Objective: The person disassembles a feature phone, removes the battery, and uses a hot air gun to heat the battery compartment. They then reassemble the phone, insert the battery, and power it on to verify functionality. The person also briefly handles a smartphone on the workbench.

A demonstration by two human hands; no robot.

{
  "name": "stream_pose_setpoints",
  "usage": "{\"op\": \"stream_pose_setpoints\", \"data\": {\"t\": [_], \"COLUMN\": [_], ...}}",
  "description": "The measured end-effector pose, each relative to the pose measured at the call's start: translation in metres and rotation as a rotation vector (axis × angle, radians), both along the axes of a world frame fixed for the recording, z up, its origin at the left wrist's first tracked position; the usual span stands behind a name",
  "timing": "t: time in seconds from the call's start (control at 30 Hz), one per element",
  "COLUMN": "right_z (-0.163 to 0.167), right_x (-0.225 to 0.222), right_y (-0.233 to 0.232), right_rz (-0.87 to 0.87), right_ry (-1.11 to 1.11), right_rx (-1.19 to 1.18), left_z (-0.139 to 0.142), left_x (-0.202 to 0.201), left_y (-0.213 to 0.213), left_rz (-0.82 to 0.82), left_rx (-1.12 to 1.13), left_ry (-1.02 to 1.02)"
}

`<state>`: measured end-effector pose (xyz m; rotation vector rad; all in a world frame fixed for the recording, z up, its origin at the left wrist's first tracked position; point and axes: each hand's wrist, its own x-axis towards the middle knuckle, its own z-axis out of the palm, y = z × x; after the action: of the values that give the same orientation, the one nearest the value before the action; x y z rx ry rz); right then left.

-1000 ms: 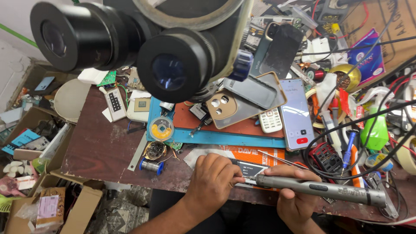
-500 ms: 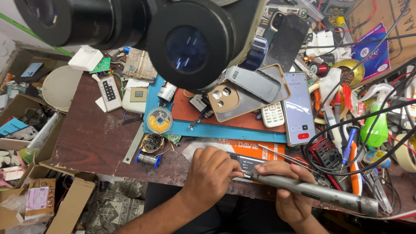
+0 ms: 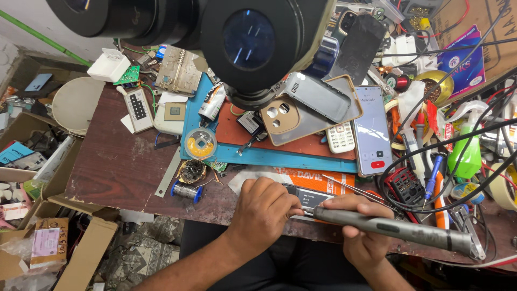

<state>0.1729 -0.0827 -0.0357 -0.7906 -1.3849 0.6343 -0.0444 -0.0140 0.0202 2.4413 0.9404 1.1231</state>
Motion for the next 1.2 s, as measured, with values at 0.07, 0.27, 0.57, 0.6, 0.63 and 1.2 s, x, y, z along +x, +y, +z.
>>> {"op": "stream_pose_setpoints", "data": {"t": [0.07,0.27,0.57,0.6,0.63,1.2], "right_z": [-0.002,0.007,0.031,0.032,0.031,0.015], "right_x": [0.000,-0.004,0.035,0.041,0.046,0.046], "right_y": [0.000,-0.002,-0.006,-0.009,-0.011,-0.015], "right_rz": [-0.057,0.019,0.036,-0.039,-0.115,-0.267], "right_ry": [-0.053,-0.021,0.268,0.163,0.060,-0.126], "right_rx": [0.031,0.022,-0.241,-0.182,-0.124,0.159], "left_z": [-0.001,-0.002,0.006,0.006,0.006,0.003], "left_x": [0.000,-0.003,-0.005,-0.004,-0.003,0.003], "left_y": [-0.001,0.000,0.002,0.002,0.002,-0.001], "left_rz": [-0.010,-0.015,-0.041,-0.055,-0.069,-0.028], "left_rx": [0.016,-0.019,-0.067,-0.075,-0.084,-0.062], "left_ry": [0.004,-0.057,-0.032,0.003,0.038,0.140]}}
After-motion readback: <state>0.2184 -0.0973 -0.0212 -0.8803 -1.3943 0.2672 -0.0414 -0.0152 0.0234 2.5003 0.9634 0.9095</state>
